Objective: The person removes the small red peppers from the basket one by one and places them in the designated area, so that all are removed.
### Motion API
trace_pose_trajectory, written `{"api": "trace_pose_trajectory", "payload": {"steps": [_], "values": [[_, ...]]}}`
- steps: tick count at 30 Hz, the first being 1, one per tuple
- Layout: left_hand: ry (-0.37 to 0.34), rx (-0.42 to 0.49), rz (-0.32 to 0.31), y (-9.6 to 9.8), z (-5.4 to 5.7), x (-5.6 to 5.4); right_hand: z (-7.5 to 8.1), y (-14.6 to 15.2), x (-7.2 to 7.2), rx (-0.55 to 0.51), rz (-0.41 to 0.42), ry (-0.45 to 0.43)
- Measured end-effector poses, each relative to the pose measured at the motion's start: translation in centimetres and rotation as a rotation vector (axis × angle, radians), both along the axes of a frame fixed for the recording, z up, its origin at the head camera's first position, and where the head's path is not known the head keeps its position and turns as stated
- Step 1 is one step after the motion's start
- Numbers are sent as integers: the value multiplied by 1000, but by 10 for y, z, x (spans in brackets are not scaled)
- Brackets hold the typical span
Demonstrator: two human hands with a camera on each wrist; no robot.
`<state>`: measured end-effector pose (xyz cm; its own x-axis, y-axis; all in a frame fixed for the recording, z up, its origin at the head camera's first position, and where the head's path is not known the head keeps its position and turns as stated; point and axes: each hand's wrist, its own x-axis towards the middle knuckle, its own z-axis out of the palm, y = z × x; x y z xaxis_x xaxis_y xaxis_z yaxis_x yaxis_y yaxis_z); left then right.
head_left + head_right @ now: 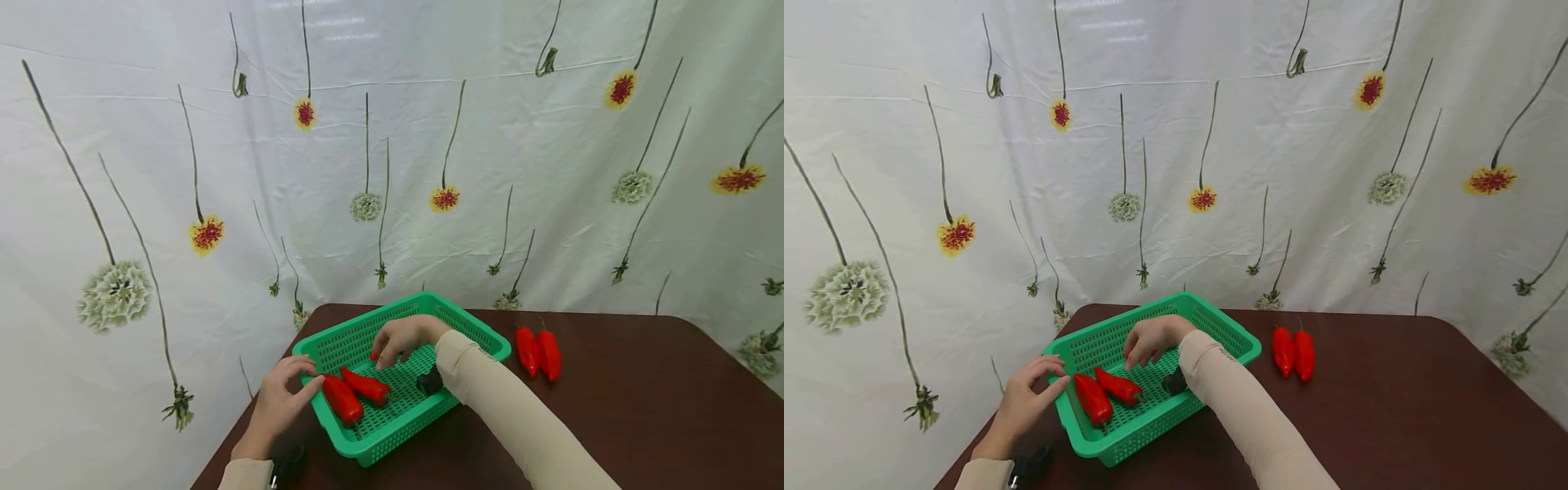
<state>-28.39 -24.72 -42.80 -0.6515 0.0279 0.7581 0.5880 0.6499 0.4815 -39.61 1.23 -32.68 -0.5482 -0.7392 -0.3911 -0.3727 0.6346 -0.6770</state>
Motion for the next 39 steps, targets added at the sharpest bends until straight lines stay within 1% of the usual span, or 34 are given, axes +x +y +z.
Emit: {"api": "trace_pose_trajectory", "payload": {"steps": [7, 13, 19, 24, 31, 39], "values": [[-12, -3, 7, 1, -2, -3, -15, -5, 1, -11, -34, 41], [-29, -1, 11, 2, -3, -3, -22, -6, 1, -2, -62, 46], [-36, 3, 13, 2, -3, -3, -25, -9, 0, -13, -62, 33], [-33, 9, 14, 0, -3, -3, -30, -14, -1, -20, -72, -3], [-19, 14, 7, -1, -5, -4, -38, -18, -1, 14, -73, -22], [-23, 3, 14, -1, -2, -2, -42, -17, -1, 45, -65, -37]]}}
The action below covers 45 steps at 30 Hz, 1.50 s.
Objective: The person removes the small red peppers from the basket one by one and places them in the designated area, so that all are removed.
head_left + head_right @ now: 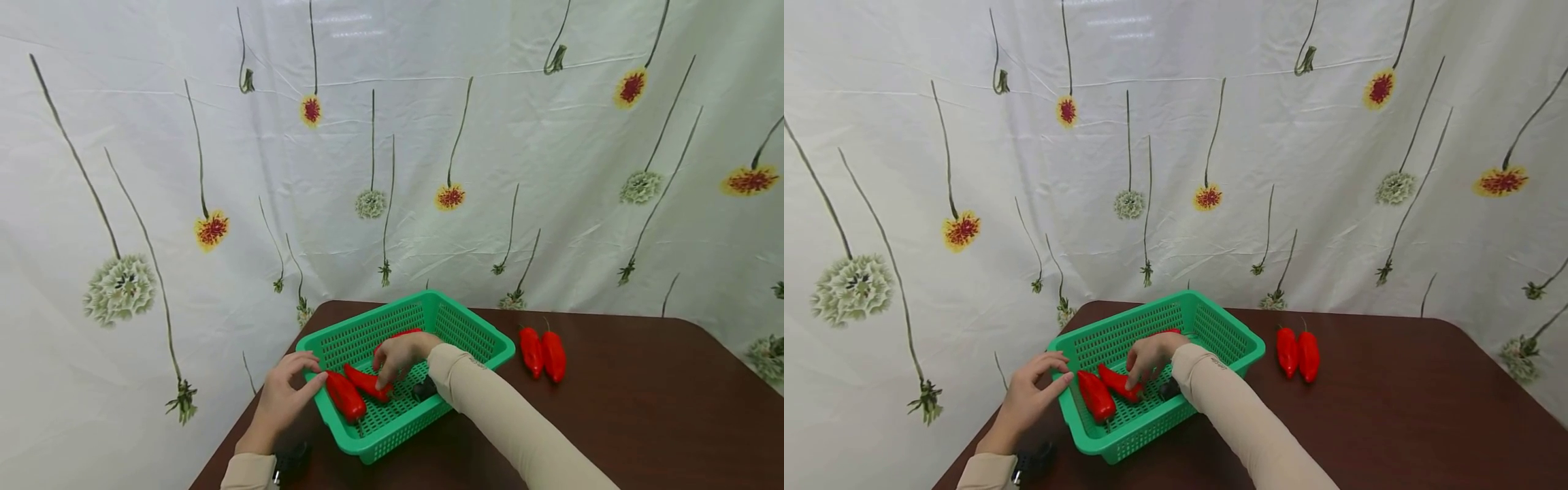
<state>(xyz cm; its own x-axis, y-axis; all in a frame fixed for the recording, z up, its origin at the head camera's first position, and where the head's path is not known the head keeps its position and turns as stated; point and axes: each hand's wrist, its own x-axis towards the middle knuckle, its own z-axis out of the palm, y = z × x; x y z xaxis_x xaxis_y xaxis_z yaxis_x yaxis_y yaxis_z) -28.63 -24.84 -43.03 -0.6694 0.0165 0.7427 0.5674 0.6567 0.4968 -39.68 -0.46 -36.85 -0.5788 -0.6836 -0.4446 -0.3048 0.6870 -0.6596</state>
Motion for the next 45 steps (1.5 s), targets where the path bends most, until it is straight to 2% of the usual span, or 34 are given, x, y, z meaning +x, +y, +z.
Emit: {"api": "trace_pose_trajectory", "payload": {"steps": [11, 23, 45], "values": [[-1, -10, -3, 0, 1, 1, -1, -1, 3, 57, 12, -12], [-15, -15, 10, 0, 2, 3, 0, 0, 6, 37, -21, -48], [12, -9, -9, -1, 0, 3, 2, 2, 6, 33, 19, -88]]}}
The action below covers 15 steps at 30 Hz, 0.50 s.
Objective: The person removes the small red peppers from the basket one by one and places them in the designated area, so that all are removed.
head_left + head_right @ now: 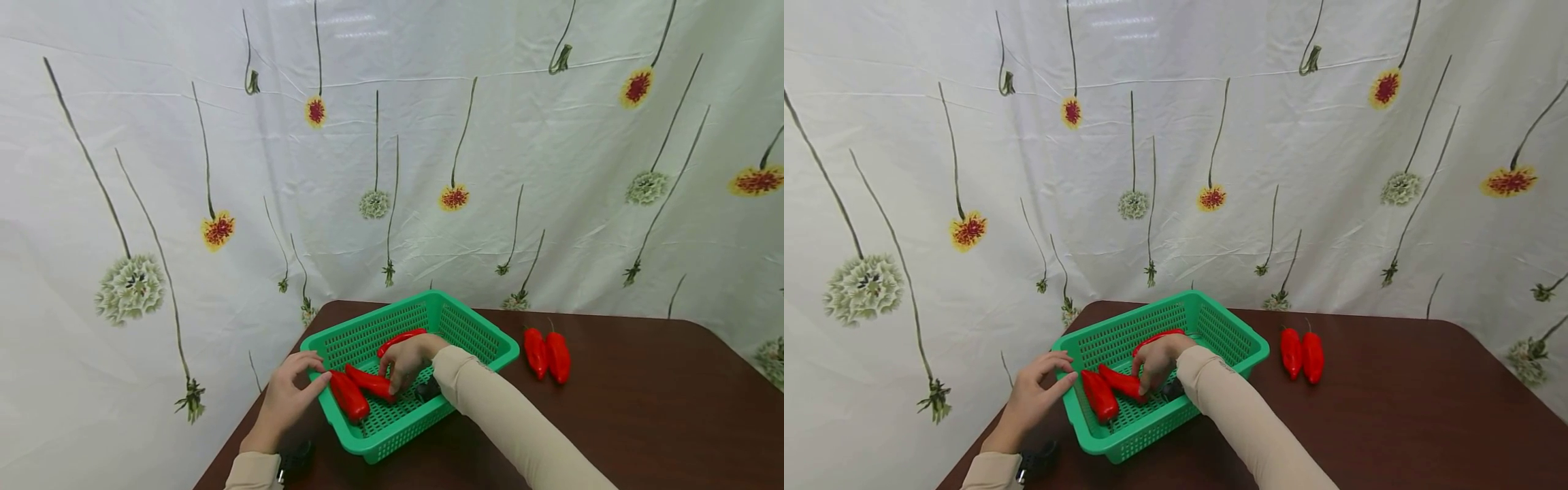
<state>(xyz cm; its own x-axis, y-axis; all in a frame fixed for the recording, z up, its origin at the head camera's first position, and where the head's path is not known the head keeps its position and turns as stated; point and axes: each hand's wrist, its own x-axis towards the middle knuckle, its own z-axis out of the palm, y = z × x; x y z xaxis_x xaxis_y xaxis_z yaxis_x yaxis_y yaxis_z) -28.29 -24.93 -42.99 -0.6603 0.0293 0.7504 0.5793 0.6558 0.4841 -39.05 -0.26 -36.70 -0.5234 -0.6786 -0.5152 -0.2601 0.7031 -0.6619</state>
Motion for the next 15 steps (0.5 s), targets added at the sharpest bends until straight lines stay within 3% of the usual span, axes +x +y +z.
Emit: {"api": "trace_pose_trajectory", "payload": {"steps": [15], "values": [[-14, -1, 8, 0, 0, 0, 5, 2, -4, -59, 50, 31]]}}
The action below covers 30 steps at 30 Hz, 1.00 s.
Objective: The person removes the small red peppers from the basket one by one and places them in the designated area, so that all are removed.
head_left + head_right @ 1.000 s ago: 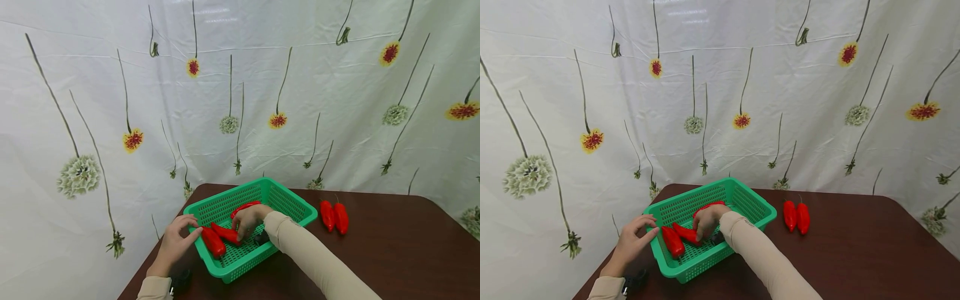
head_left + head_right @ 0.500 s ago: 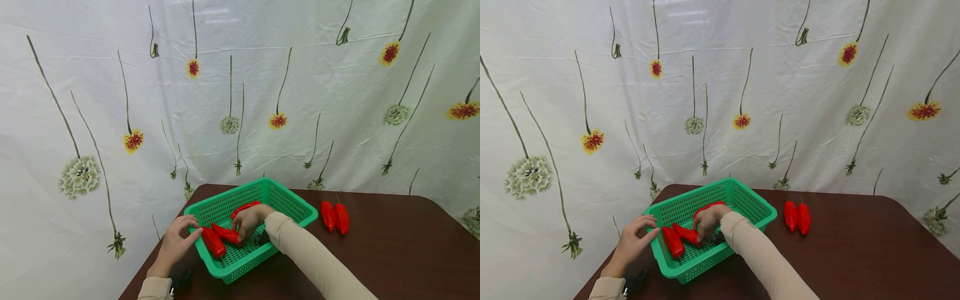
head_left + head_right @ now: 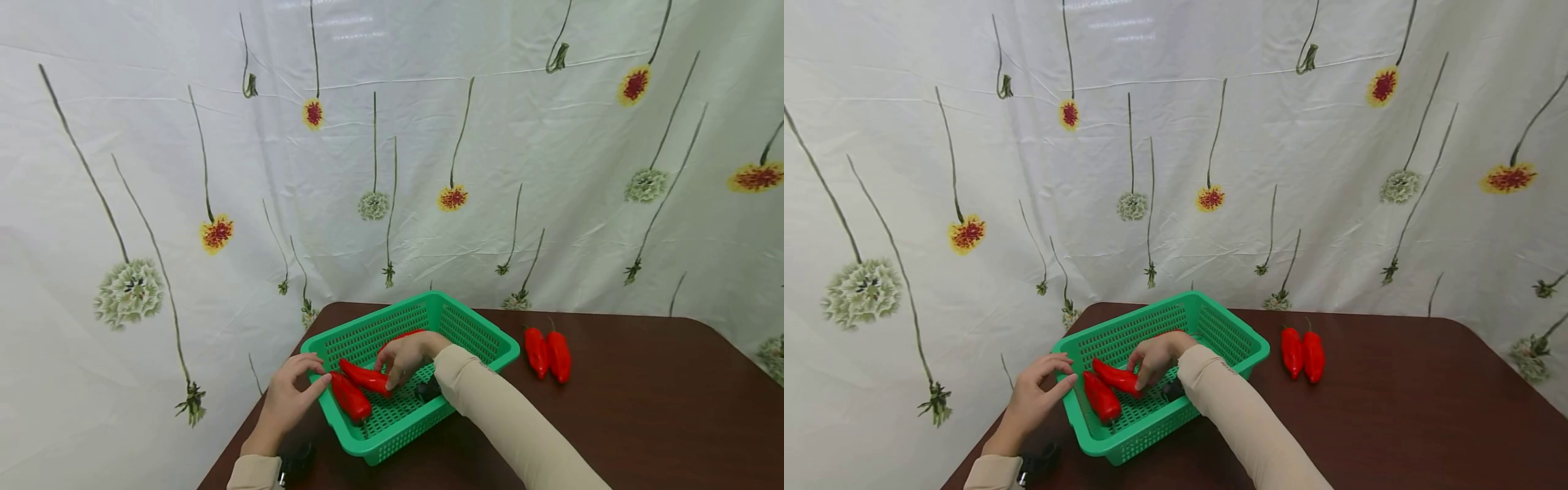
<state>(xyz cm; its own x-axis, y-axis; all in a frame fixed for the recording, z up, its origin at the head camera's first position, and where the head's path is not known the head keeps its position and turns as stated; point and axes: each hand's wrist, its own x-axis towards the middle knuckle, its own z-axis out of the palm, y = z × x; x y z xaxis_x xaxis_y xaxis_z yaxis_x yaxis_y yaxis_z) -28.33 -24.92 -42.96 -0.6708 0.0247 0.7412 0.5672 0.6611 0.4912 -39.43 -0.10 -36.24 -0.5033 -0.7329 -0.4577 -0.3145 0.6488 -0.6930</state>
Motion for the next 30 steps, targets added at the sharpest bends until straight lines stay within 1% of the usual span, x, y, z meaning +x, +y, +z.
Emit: {"api": "trace_pose_trajectory", "payload": {"steps": [4, 7, 14, 17, 20, 23, 28, 30], "values": [[-8, 2, -1, 2, 1, 0, 5, 2, -1, -58, 13, -42], [-2, 8, -14, 3, 2, 0, 9, 4, -1, -111, 26, -62], [-1, 20, -25, 4, 2, 0, 17, 7, 1, -175, 15, -55], [-12, 13, -11, 3, 3, 1, 22, 8, 2, -201, -30, -65], [-15, 9, 0, 2, 3, 2, 26, 9, 5, -238, -110, -88], [-12, 8, 2, 2, 3, 2, 30, 9, 8, -268, -173, -110], [-18, 6, 8, 1, 3, 1, 35, 11, 14, -317, -211, -154], [-23, 6, 11, 1, 3, 2, 36, 12, 17, -338, -207, -164]]}}
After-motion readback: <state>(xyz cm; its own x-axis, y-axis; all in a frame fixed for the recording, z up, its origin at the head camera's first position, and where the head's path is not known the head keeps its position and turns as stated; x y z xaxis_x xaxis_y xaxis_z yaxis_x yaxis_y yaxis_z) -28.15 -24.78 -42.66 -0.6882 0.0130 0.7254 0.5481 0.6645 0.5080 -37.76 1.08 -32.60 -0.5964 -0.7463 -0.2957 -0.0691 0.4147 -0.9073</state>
